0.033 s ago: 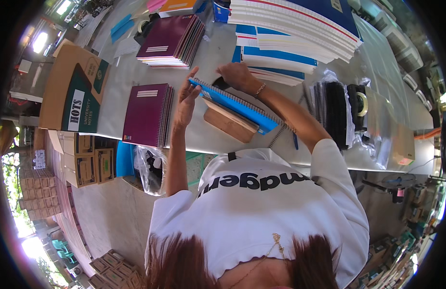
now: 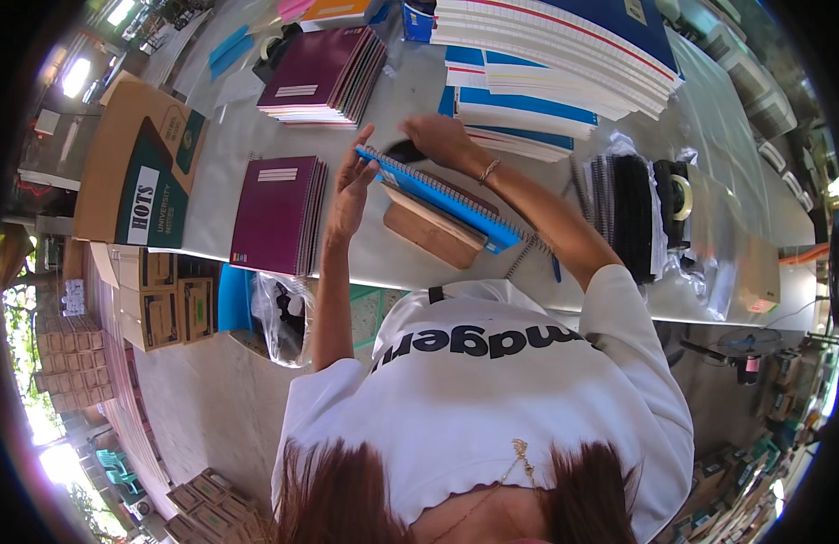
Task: The person places notebooks one at a time into a wooden jig, manually threads a plastic spiral binding through the pre-punched holes by rotating the coil, and trims the excess binding using blue pliers.
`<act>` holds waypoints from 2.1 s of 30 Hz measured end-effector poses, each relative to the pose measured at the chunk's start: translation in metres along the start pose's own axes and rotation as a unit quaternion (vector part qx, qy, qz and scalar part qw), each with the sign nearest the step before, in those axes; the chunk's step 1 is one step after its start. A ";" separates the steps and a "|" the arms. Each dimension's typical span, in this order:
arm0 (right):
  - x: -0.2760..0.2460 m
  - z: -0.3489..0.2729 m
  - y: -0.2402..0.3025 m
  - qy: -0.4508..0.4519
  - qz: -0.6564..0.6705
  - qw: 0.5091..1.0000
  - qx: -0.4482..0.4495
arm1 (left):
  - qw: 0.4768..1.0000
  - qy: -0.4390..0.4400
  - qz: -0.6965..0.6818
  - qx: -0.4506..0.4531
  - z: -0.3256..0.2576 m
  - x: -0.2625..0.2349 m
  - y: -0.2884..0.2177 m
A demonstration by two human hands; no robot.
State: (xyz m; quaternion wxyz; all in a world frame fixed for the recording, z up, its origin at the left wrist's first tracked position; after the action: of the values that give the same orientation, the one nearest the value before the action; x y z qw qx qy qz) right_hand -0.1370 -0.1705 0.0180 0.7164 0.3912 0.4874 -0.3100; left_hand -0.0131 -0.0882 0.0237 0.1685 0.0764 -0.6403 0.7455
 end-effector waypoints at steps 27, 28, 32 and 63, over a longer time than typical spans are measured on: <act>0.004 -0.153 -0.098 -0.125 0.034 0.990 0.050 | 0.989 -0.124 -0.055 0.060 -0.024 -0.022 0.033; 0.004 -0.178 -0.112 -0.127 -0.004 0.985 0.118 | 0.983 -0.157 -0.052 0.076 -0.032 -0.017 0.030; 0.003 -0.273 -0.120 -0.131 -0.132 0.911 0.369 | 0.985 -0.171 0.021 0.024 -0.060 0.012 0.023; -0.076 -0.186 0.093 -0.157 0.068 0.972 0.158 | 0.995 -0.046 0.068 -0.058 -0.059 0.026 0.007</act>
State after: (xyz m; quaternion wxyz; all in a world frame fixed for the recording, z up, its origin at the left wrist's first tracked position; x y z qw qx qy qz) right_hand -0.1702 0.0413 0.0724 0.7326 0.4779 0.2858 -0.3915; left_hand -0.0342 -0.0273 0.0158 0.0915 0.0572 -0.6934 0.7124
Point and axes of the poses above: each hand's wrist, its own z-axis towards the middle knuckle, its own x-axis out of the palm, y = z × x, the point moved 9 cm from there along z, towards the middle knuckle, and after that the axes turned 14 degrees about -z, right-handed, at the moved point
